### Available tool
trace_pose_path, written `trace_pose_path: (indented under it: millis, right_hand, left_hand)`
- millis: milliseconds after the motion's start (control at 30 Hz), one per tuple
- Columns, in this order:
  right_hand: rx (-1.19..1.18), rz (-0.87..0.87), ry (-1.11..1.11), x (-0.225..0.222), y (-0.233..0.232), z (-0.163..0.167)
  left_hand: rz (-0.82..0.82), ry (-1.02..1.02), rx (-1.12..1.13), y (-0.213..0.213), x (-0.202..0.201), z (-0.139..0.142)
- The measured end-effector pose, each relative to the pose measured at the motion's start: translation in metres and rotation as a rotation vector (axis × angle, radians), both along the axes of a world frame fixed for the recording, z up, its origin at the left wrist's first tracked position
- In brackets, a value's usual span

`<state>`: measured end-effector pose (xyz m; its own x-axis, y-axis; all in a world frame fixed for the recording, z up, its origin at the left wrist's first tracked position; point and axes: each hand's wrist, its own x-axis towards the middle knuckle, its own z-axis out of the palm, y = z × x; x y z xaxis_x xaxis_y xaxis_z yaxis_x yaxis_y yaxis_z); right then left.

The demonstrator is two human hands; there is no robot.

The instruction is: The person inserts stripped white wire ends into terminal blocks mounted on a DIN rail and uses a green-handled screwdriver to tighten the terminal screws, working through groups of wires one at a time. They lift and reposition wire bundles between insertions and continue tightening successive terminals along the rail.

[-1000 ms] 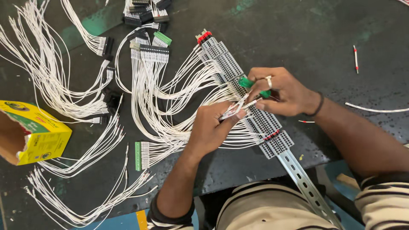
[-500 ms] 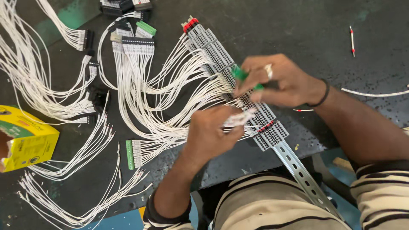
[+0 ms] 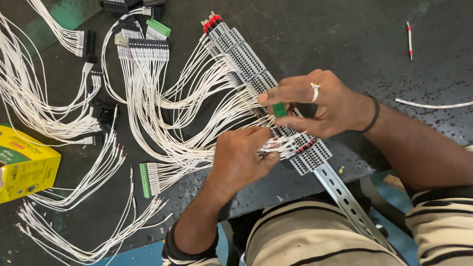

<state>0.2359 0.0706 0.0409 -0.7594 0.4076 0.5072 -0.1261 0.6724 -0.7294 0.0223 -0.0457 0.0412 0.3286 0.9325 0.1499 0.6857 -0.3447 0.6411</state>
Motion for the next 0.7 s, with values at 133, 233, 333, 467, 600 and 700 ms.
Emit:
trace_pose_path:
  millis: [133, 233, 333, 467, 600, 700]
  right_hand:
    - [0.047, 0.014, 0.013, 0.0, 0.0, 0.002]
    - [0.046, 0.024, 0.016, -0.002, 0.0, 0.005]
    - [0.048, 0.002, 0.0, -0.002, -0.001, 0.004]
    - [0.048, -0.033, -0.015, 0.003, -0.004, -0.005]
    - [0.048, -0.038, -0.005, 0.0, 0.0, -0.005]
    - [0.049, -0.022, -0.02, -0.006, -0.003, 0.007]
  left_hand:
    - [-0.002, -0.013, 0.014, 0.002, 0.002, -0.004]
    - [0.013, -0.028, 0.019, 0.002, 0.003, -0.006]
    - [0.005, -0.061, 0.033, 0.003, 0.003, -0.007]
    - [0.017, -0.055, 0.029, 0.004, 0.004, -0.008]
    - [0.029, -0.052, 0.036, 0.004, 0.006, -0.007]
    - [0.031, -0.059, 0.033, 0.004, 0.005, -0.008]
